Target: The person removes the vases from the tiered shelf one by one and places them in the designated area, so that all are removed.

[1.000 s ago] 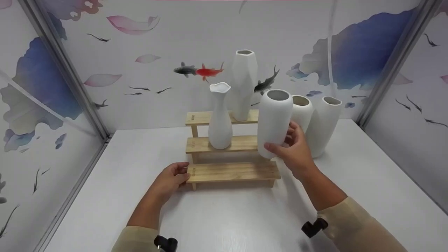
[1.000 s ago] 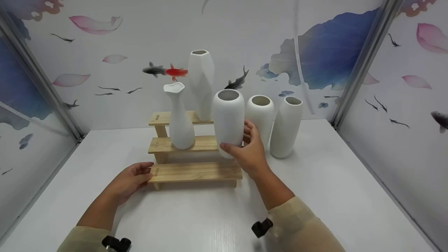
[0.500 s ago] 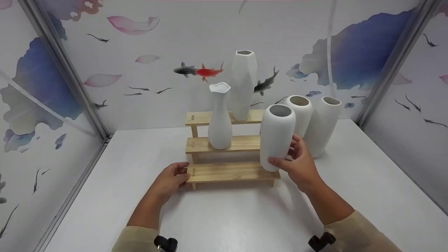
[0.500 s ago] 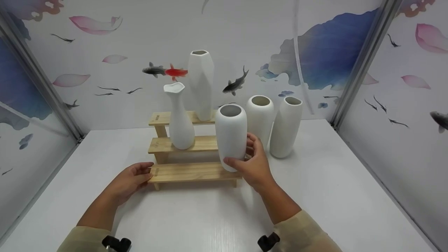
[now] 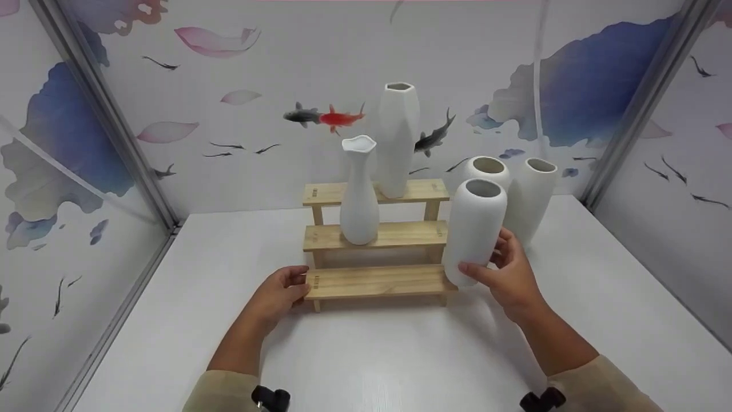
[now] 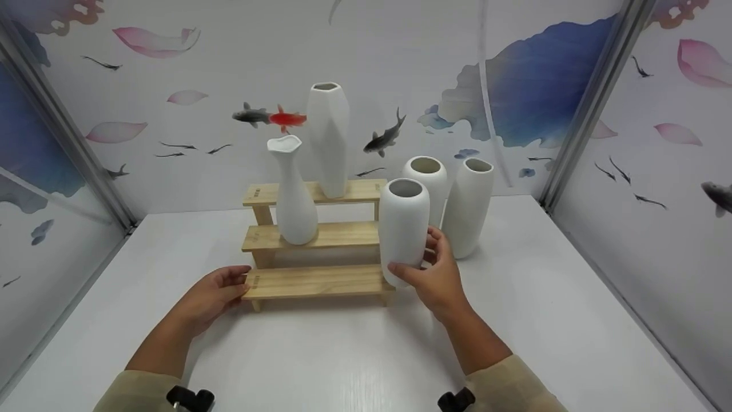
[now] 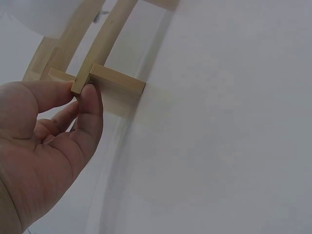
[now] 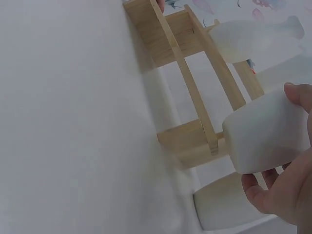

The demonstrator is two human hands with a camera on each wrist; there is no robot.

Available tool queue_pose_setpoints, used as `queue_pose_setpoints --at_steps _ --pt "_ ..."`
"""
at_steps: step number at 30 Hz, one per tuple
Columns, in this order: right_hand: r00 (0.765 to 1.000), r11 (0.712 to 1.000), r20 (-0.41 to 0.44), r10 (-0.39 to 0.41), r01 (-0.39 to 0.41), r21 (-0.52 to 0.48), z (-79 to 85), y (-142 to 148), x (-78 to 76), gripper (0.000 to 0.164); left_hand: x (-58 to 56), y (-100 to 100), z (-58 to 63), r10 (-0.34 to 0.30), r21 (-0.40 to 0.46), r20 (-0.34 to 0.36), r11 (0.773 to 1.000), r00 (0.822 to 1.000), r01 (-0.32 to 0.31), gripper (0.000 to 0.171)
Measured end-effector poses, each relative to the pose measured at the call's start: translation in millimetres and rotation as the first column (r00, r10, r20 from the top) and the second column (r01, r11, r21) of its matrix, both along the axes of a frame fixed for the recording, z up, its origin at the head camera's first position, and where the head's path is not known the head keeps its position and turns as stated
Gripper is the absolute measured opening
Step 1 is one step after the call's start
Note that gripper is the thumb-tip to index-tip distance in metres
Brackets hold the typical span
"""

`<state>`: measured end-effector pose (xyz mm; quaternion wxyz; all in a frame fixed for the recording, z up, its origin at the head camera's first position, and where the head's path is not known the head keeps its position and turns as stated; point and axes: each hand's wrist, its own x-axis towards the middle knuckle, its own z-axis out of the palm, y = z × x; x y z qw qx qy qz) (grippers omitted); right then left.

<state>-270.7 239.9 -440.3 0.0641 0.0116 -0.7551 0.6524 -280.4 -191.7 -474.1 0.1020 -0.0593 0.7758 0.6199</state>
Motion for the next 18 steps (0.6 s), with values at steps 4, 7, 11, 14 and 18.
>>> queue_pose_setpoints --at_steps 4,7,11,14,18 --pt "1.000 0.999 0.011 -0.026 0.026 0.022 -3.0 12.2 0.8 0.110 0.1 0.1 0.0 0.000 0.001 -0.001 1.000 1.000 0.000 0.048" --pt "0.999 0.998 0.025 -0.049 0.048 0.040 -5.0 21.8 1.9 0.113 -0.2 -0.3 -0.5 0.002 -0.002 -0.003 1.000 1.000 -0.002 0.048" --pt "0.995 0.994 0.051 -0.082 0.078 0.080 -8.4 35.9 2.6 0.116 -1.1 -0.8 -1.8 0.008 -0.002 -0.002 1.000 1.000 -0.008 0.047" --pt "0.992 0.989 0.067 -0.108 0.101 0.109 -11.3 47.8 2.8 0.116 -1.7 -1.1 -2.8 0.007 -0.004 -0.005 1.000 1.000 -0.007 0.047" --pt "0.985 0.982 0.084 -0.151 0.140 0.127 -14.7 64.6 4.9 0.115 -2.6 -0.8 -3.4 0.008 0.007 -0.002 1.000 1.000 -0.008 0.048"
